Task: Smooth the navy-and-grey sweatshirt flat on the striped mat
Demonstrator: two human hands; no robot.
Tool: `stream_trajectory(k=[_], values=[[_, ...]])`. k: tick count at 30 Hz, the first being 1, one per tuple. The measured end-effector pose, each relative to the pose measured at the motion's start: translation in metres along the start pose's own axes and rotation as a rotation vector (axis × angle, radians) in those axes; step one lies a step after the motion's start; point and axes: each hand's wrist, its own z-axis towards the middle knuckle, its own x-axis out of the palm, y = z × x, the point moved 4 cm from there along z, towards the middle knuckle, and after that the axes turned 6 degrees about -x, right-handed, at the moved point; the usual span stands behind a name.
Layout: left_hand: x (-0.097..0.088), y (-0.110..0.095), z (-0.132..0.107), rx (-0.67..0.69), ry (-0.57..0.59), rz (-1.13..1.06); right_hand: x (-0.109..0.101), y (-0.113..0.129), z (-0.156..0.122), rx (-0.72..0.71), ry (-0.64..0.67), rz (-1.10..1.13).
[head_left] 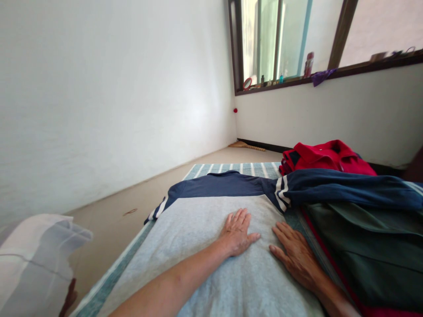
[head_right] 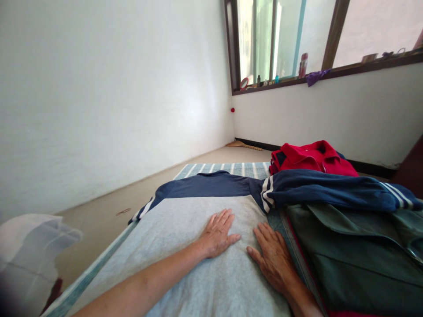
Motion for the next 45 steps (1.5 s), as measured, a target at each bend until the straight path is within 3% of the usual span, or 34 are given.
stream_trajectory(k=[23, 45], values=[[0.0008, 0.0006, 0.0012, 0.008, -0.012, 0.001, -0.0006, 0.0000, -0.0008, -0.017, -0.054, 0.032], [0.0012, 0.0010, 0.0014, 0.016, -0.026, -0.010, -0.0018, 0.0008, -0.0008, 0.000, -0.006, 0.019]])
